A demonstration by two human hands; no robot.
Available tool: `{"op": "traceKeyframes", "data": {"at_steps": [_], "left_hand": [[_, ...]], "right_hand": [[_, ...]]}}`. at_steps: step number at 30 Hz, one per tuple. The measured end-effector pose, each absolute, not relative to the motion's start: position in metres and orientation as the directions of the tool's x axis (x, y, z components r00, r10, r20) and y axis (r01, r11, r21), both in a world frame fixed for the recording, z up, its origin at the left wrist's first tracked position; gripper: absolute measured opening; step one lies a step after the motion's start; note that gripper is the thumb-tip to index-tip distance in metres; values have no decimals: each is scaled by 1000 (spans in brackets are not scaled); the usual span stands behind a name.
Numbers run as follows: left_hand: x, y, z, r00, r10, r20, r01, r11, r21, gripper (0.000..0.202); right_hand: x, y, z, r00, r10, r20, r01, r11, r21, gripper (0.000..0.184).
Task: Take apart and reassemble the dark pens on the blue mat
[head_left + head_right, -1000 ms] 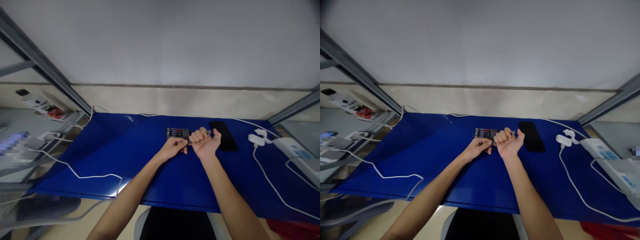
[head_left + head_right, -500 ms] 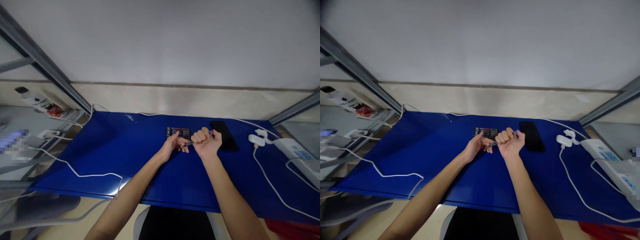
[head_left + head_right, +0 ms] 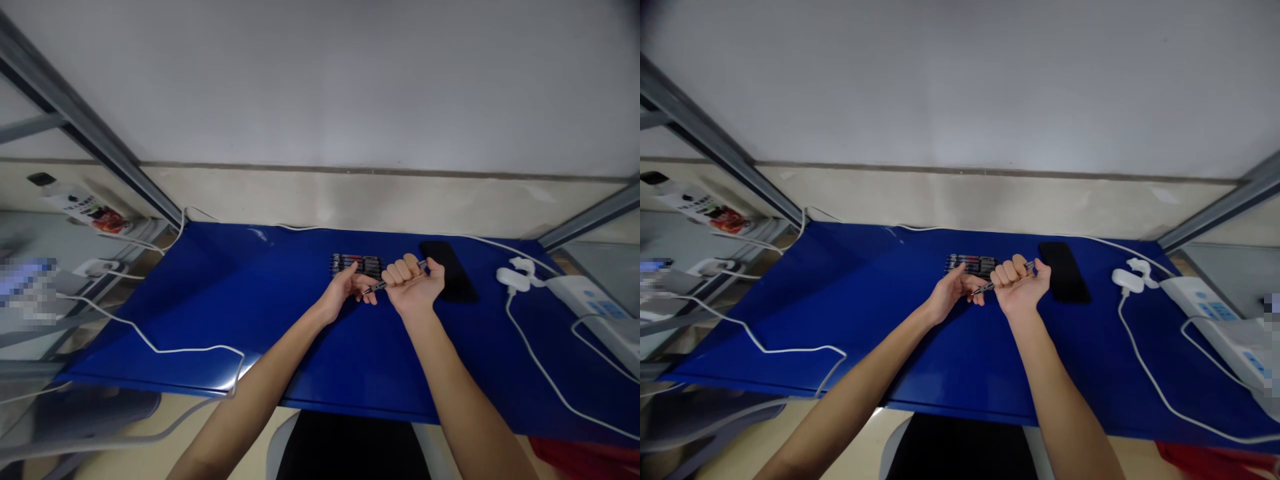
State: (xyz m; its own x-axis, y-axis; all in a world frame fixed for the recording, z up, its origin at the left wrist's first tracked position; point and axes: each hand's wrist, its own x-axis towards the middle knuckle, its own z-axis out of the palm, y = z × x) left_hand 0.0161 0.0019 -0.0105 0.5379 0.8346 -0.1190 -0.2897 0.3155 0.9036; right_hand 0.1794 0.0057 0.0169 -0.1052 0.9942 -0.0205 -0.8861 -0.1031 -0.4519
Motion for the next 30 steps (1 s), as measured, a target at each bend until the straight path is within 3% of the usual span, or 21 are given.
{"op": "traceKeyframes", "data": {"at_steps": [30], "left_hand": [[16, 1, -10, 512, 847, -143, -296, 330, 896, 68]], "right_hand": [[179, 7, 18, -108, 994, -29, -877, -109, -469, 50]]}}
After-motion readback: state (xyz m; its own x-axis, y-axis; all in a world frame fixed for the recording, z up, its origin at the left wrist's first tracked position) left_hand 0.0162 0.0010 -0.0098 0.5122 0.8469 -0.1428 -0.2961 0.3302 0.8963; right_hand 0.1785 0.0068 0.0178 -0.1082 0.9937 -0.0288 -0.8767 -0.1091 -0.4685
